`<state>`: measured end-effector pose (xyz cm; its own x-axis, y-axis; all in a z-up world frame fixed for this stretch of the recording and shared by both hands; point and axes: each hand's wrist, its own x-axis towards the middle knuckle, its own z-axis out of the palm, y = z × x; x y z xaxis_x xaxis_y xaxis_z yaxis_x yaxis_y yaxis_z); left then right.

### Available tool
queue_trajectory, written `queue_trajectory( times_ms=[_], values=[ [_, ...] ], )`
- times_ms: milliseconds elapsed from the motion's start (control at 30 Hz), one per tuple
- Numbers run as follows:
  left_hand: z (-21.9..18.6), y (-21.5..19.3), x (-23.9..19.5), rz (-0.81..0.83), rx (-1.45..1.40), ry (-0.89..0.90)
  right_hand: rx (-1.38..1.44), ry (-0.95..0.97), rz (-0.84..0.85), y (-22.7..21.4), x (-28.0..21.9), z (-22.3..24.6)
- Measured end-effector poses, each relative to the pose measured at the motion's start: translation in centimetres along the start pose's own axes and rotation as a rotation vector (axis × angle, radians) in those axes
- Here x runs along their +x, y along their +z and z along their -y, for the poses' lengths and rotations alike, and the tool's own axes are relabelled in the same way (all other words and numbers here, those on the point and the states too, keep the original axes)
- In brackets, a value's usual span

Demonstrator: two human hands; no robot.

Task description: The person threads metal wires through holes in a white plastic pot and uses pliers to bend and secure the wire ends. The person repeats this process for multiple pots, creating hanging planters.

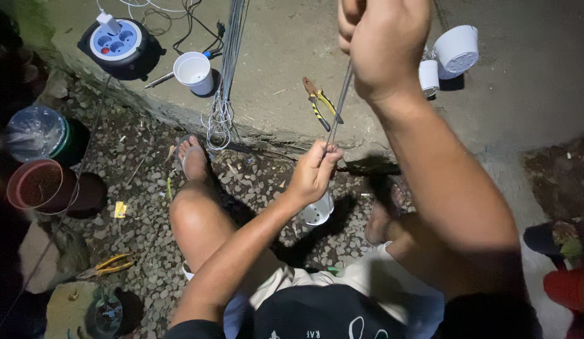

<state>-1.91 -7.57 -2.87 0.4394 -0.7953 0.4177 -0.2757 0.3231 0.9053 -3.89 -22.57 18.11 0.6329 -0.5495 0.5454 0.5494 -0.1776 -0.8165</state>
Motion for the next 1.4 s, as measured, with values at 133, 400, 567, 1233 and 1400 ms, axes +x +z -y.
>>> queue_trajectory(
  times_ms=[133,400,567,1233,1400],
  values=[
    [0.6,0.0,-0.4,0.017,0.005,-0.052,0.026,-0.016,0.014,0.1,0.3,0.3],
    [0.7,-0.2,-0.2,-0.020,0.107,0.067,-0.003,-0.051,0.033,1.4,0.7,1.3],
    [0.0,-0.4,0.3,-0.041,0.158,0.163,-0.284,-0.026,-0.029,1.4,0.6,2.4],
    [-7.1,-2.0,9.9,-0.041,-0.606,0.014,-0.641,0.573,0.165,-4.7,-24.8,-2.7],
    [-7.8,-3.2,11.0,0.047,-0.394,0.085,-0.377,0.479,0.082,-5.0,-25.3,-2.4]
  ],
)
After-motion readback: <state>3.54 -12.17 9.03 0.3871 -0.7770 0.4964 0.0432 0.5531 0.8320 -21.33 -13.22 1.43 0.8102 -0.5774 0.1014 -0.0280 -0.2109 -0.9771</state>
